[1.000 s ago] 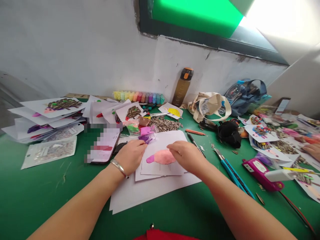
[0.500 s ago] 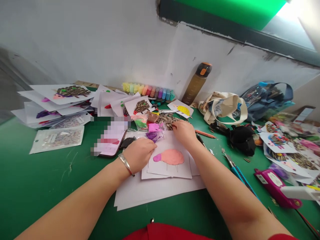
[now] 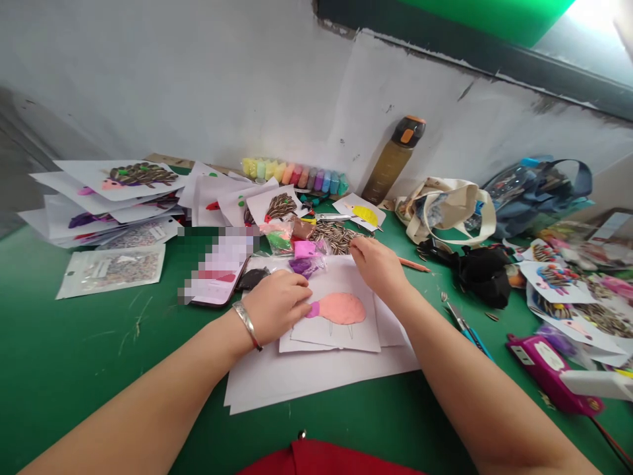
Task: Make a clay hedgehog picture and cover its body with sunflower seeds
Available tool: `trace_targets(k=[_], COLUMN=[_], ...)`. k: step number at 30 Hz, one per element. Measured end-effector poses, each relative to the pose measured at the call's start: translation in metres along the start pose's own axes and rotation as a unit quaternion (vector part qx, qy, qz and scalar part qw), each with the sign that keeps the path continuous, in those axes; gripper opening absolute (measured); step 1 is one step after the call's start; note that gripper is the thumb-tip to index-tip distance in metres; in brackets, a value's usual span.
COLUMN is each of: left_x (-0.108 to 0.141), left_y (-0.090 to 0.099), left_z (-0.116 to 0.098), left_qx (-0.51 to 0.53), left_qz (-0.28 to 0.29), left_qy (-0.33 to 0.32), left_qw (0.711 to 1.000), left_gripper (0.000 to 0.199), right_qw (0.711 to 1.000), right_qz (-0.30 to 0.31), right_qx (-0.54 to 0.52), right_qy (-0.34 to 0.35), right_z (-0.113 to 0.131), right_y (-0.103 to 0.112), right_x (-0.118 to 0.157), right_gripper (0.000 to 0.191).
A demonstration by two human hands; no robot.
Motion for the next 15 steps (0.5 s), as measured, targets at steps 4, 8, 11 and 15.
trace_targets(k=[4, 8, 11, 15], left_x=[-0.001, -0.003, -0.003, -0.002], left_y=[0.001, -0.001, -0.002, -0.003], left_z=[-0.002, -0.002, 0.0, 0.001], left_qx=[-0.005, -0.009, 0.007, 0.006], left_qz=[0.018, 0.022, 0.021, 0.02], left_qy=[0.014, 0.009, 0.003, 0.005], left_qw=[1.0, 1.0, 1.0, 1.0], left_gripper=[0.02, 0.02, 0.024, 0.024], right_qw=[0.983, 0.956, 0.943, 0.94], right_qz=[0.004, 0.079, 0.127, 0.122], right_qx=[-0.151, -0.243, -0.251, -0.209], right_qy=[0.102, 0.142, 0.179, 0.239], right_z=[0.019, 0.045, 0.057, 0.061], right_y=[0.005, 0.0, -0.008, -0.018], right_x=[0.029, 0.057, 0.068, 0.069], right_gripper=[0.021, 0.02, 0.022, 0.024])
Point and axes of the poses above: each hand's wrist, its own x-axis away from the middle knuckle, its own y-axis out of the back of the hand, z = x × y, the point moved 2 cm from there along -x, towards the middle knuckle, and after that the axes turned 11 degrees about -x, right-handed, at the moved point
